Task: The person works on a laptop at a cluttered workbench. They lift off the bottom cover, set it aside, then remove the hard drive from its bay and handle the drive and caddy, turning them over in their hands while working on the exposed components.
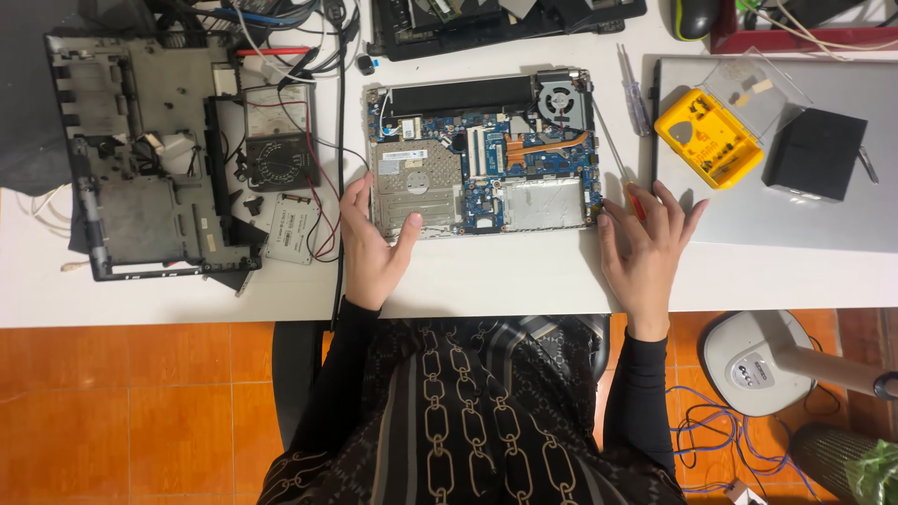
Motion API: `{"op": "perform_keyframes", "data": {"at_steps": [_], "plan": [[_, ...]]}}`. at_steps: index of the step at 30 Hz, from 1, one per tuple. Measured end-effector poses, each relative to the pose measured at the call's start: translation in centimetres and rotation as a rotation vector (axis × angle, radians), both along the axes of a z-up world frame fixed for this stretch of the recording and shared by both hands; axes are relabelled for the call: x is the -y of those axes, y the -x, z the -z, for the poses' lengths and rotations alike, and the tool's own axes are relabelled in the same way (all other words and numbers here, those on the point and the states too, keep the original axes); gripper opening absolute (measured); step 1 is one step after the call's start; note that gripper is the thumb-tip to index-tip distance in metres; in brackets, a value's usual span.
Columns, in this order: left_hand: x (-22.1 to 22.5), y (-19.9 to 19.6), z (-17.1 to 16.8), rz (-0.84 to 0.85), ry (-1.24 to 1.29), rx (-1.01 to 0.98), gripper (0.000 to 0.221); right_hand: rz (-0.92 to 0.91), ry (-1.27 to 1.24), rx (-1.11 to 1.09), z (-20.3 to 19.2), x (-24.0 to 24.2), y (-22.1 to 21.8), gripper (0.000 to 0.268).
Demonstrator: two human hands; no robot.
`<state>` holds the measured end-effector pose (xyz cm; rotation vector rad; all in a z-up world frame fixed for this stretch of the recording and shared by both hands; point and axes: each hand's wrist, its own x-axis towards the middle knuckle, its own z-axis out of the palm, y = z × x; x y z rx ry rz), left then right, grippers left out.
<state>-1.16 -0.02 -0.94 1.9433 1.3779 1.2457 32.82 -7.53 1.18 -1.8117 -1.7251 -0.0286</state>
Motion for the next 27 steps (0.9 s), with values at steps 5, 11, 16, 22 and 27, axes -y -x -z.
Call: {"op": "perform_keyframes", "data": {"at_steps": [5, 11, 16, 22, 27], "plan": [[-0.4, -0.1, -2.4, -0.032, 0.107, -0.107, 0.077, -0.017, -0.004, -0.009, 0.0, 0.1, 0.0, 0.018], [-0.5, 0.5, -2.7, 0.013, 0.109, -0.181, 0.085, -0.025, -0.014, 0.002, 0.2, 0.1, -0.1, 0.017], [-1.5, 0.0, -2.1, 0.007, -0.06, -0.398, 0.086, -0.008, -0.017, 0.002, 0.4, 0.0, -0.2, 0.017], [-5.0, -0.4, -1.6, 0.023, 0.01, -0.432, 0.096, -0.012, -0.02, 0.022, 0.2, 0.2, -0.1, 0.018], [-5.0, -1.0, -3.1, -0.056, -0.025, -0.364, 0.094, -0.022, -0.022, 0.01, 0.3, 0.0, -0.1, 0.018]]}}
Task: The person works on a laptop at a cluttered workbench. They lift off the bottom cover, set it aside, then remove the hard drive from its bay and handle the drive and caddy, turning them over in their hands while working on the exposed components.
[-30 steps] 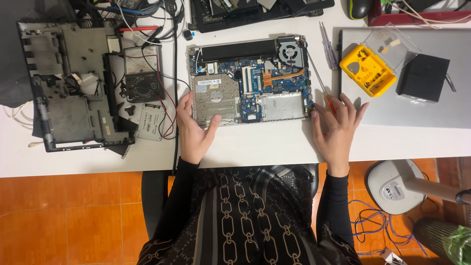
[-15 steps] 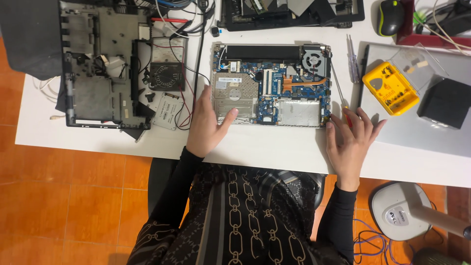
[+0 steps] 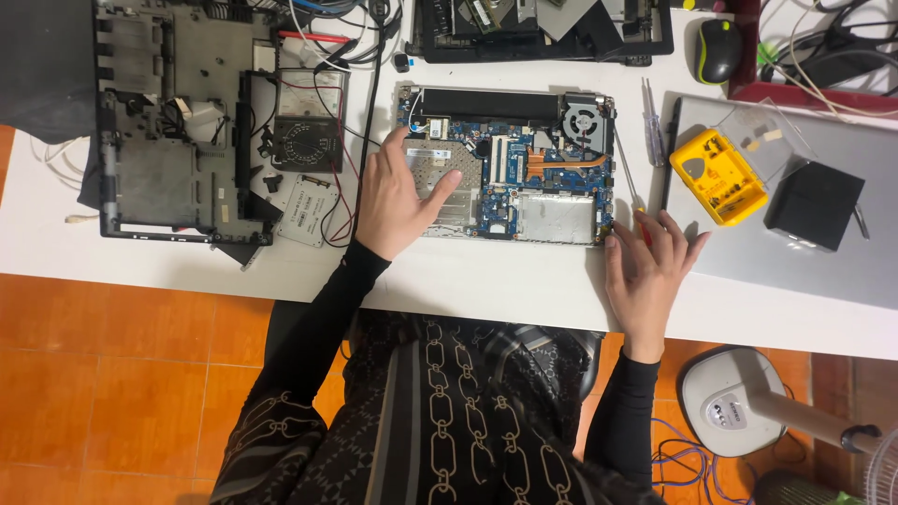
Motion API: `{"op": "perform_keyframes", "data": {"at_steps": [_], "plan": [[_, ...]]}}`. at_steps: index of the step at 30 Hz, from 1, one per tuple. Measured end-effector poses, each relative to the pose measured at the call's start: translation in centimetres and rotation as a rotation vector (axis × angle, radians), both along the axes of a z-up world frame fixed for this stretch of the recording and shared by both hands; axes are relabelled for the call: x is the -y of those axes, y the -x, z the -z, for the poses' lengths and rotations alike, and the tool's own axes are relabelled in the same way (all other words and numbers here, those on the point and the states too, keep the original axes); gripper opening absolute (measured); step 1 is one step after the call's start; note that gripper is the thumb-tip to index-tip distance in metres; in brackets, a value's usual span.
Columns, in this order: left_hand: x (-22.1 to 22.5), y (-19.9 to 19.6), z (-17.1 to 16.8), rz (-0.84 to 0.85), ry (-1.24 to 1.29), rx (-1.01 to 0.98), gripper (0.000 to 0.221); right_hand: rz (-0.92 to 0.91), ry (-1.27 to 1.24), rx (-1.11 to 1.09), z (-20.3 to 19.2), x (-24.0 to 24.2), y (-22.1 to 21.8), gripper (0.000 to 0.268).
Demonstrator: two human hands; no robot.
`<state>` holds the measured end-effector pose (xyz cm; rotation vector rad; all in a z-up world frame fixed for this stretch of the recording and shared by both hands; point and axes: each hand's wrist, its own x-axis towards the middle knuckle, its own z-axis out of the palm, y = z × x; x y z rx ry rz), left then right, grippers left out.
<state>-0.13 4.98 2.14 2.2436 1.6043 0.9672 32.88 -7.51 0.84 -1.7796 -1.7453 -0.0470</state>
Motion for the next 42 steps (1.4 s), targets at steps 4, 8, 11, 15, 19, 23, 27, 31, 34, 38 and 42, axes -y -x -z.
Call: {"op": "perform_keyframes", "data": {"at_steps": [4, 8, 11, 15, 19, 23, 27, 31, 34, 38, 42], "plan": [[-0.5, 0.0, 0.3, 0.002, -0.1, 0.016, 0.09, 0.002, 0.002, -0.002, 0.1, -0.1, 0.0, 0.017], [-1.2, 0.0, 0.5, -0.027, 0.035, 0.021, 0.089, 0.006, 0.013, 0.003, 0.1, 0.0, -0.1, 0.018], [-1.6, -0.2, 0.8, -0.047, 0.091, 0.031, 0.087, 0.009, 0.016, -0.001, 0.1, -0.1, -0.1, 0.018], [-1.5, -0.6, 0.1, -0.064, 0.173, 0.091, 0.088, 0.015, 0.024, -0.006, -0.1, -0.1, 0.1, 0.017], [-1.7, -0.8, 0.6, -0.095, 0.217, 0.124, 0.082, 0.016, 0.028, -0.01, 0.0, -0.2, 0.2, 0.017], [-2.6, -0.6, 2.1, -0.143, 0.31, 0.211, 0.078, -0.02, 0.028, 0.008, 0.1, -0.2, 0.3, 0.019], [-2.6, 0.7, 3.7, 0.022, 0.096, 0.075, 0.068, -0.045, 0.025, 0.017, 0.1, -0.2, 0.1, 0.022], [-2.7, 0.4, 3.5, -0.171, 0.363, 0.276, 0.078, -0.087, 0.016, -0.001, 0.4, -0.2, 0.0, 0.021], [-2.0, 0.3, 3.8, -0.017, 0.186, 0.052, 0.081, -0.08, 0.025, -0.007, 0.8, 0.2, -0.3, 0.024], [-1.4, 1.3, -2.6, 0.105, 0.23, 0.286, 0.076, -0.086, 0.013, 0.02, 1.2, 0.3, -0.6, 0.021], [-4.2, 7.7, -4.8, 0.032, -0.022, 0.075, 0.07, -0.084, 0.016, 0.007, 1.4, 0.4, -0.7, 0.021]]}}
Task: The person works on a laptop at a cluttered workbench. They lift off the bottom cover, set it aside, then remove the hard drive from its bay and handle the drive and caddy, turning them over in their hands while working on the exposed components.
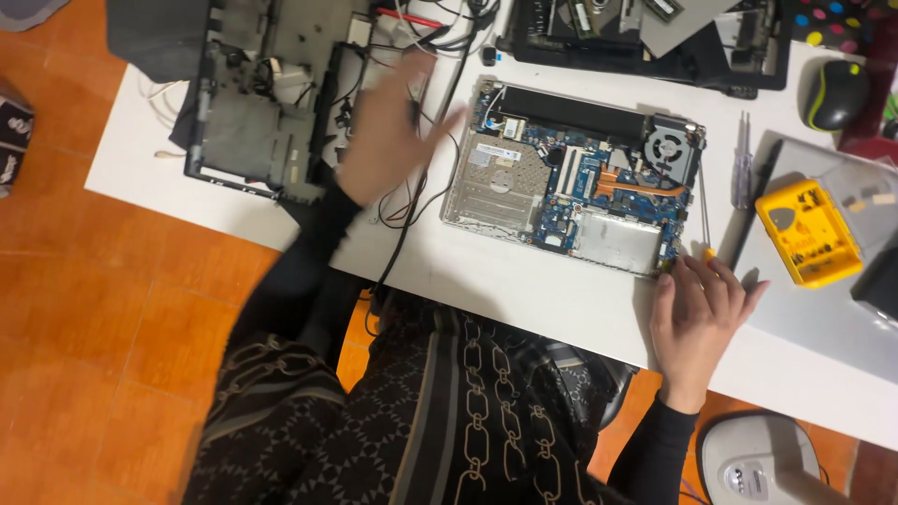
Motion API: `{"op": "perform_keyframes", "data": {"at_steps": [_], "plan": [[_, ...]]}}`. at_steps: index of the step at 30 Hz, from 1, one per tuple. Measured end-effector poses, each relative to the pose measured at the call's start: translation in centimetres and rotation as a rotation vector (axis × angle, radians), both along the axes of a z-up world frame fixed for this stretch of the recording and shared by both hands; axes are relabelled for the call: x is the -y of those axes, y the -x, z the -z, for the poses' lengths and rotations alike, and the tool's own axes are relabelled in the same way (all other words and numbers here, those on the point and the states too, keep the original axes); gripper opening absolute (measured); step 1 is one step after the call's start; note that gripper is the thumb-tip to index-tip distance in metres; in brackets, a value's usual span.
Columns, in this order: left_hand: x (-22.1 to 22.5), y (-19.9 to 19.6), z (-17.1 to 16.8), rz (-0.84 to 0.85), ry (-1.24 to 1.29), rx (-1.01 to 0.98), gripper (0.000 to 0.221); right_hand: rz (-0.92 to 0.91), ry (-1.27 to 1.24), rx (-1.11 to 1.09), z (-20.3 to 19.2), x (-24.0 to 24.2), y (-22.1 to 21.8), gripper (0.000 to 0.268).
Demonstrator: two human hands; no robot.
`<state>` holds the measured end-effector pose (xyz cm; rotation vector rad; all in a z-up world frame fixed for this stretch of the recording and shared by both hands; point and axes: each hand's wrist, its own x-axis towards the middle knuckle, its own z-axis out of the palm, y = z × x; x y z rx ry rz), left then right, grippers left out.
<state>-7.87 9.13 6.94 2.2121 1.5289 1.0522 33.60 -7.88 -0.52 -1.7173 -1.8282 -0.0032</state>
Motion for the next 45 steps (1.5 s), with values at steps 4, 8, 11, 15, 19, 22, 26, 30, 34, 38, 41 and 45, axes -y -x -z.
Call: {"op": "perform_keyframes", "data": {"at_steps": [4, 8, 11, 15, 19, 22, 26, 30, 34, 38, 41, 45], "plan": [[-2.7, 10.9, 1.7, -0.364, -0.111, -0.277, 0.083, 0.022, 0.0, -0.003, 0.3, -0.1, -0.1, 0.021], [-3.7, 17.2, 4.7, -0.41, -0.153, -0.421, 0.108, 0.059, 0.003, 0.02, -0.2, -0.2, 0.0, 0.023], [-3.4, 17.8, 5.6, -0.412, -0.026, -0.415, 0.11, 0.068, -0.001, 0.008, -1.1, -0.2, 0.5, 0.023], [-4.3, 19.0, 7.3, -0.396, -0.031, -0.512, 0.102, 0.054, -0.017, -0.028, -2.2, -0.4, 1.1, 0.023], [-4.8, 20.6, 8.3, -0.371, -0.145, -0.622, 0.086, 0.053, -0.02, -0.057, -2.9, -0.5, 1.3, 0.024], [-4.1, 19.3, 7.4, -0.331, -0.185, -0.666, 0.06, 0.058, -0.02, -0.077, -2.7, -0.4, 1.3, 0.024], [-3.7, 17.7, 7.8, -0.304, -0.262, -0.847, 0.037, 0.044, -0.024, -0.064, -2.4, -0.4, 1.1, 0.024], [-4.2, 16.3, 7.4, -0.357, -0.25, -0.929, 0.038, 0.039, -0.03, -0.063, -2.5, -0.4, 1.0, 0.026], [-4.9, 16.4, 8.0, -0.377, -0.214, -0.961, 0.049, 0.03, -0.034, -0.066, -2.6, -0.4, 0.9, 0.026], [-4.8, 16.6, 7.8, -0.376, -0.193, -0.993, 0.057, 0.038, -0.033, -0.07, -2.5, -0.4, 1.0, 0.028], [-4.5, 16.2, 6.7, -0.363, -0.176, -0.98, 0.054, 0.053, -0.027, -0.07, -2.8, -0.2, 0.9, 0.028], [-3.6, 16.1, 4.4, -0.379, -0.146, -0.963, 0.042, 0.026, -0.03, -0.067, -2.7, -0.4, 1.0, 0.028]]}}
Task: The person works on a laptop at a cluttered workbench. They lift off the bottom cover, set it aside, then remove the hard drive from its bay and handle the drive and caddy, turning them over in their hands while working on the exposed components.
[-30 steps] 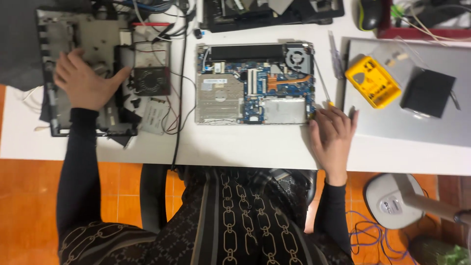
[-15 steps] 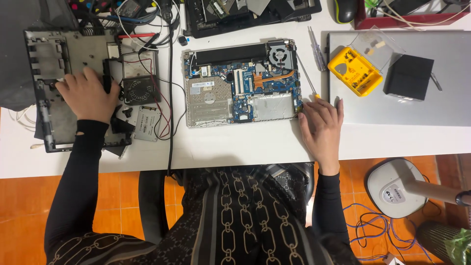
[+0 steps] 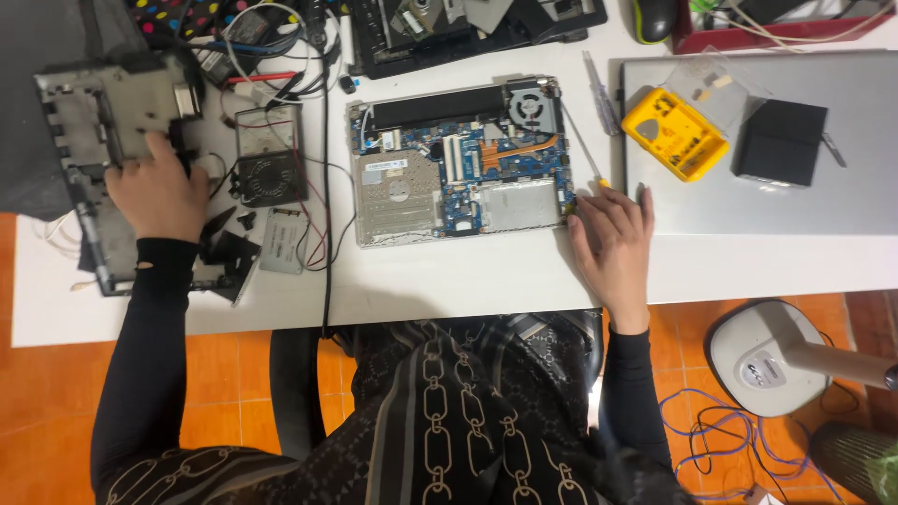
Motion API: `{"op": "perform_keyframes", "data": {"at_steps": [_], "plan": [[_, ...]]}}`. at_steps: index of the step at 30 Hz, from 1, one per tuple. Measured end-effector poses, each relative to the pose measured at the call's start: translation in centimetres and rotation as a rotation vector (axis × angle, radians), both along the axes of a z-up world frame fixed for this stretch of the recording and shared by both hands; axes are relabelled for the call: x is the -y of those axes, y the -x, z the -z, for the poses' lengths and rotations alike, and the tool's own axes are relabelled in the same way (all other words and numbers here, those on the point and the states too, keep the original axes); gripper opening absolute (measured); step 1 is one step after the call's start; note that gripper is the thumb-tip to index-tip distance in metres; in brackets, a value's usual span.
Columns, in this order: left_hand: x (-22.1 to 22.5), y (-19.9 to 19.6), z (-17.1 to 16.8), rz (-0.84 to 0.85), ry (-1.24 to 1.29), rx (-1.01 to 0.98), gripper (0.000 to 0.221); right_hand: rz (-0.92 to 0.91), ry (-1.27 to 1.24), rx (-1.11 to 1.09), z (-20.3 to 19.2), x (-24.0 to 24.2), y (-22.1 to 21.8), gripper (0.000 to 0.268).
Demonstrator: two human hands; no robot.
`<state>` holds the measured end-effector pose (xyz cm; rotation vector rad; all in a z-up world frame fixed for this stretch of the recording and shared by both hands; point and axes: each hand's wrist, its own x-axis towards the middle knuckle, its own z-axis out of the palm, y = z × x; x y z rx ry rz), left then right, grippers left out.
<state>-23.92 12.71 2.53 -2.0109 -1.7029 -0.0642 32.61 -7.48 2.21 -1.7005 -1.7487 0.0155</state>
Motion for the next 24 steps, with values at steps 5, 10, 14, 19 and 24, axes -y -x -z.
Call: {"op": "perform_keyframes", "data": {"at_steps": [5, 10, 14, 19, 24], "plan": [[2.5, -1.8, -4.1, -0.017, -0.06, 0.111, 0.039, -0.006, -0.004, 0.009, 0.4, 0.0, 0.0, 0.026], [5.0, -3.5, -8.2, 0.072, -0.129, 0.382, 0.041, 0.014, 0.008, 0.021, 0.4, 0.2, -0.1, 0.025], [7.6, -6.2, -13.8, 0.184, -0.294, 0.493, 0.032, 0.008, 0.0, 0.028, 0.3, 0.1, -0.1, 0.026], [9.3, -1.7, -14.1, 0.126, -0.476, 0.267, 0.017, -0.039, -0.016, 0.006, 0.7, 0.3, -0.2, 0.025], [9.5, -4.1, -15.0, 0.536, -0.395, 1.172, 0.044, 0.06, -0.195, -0.143, 0.6, 1.0, 0.7, 0.015]]}}
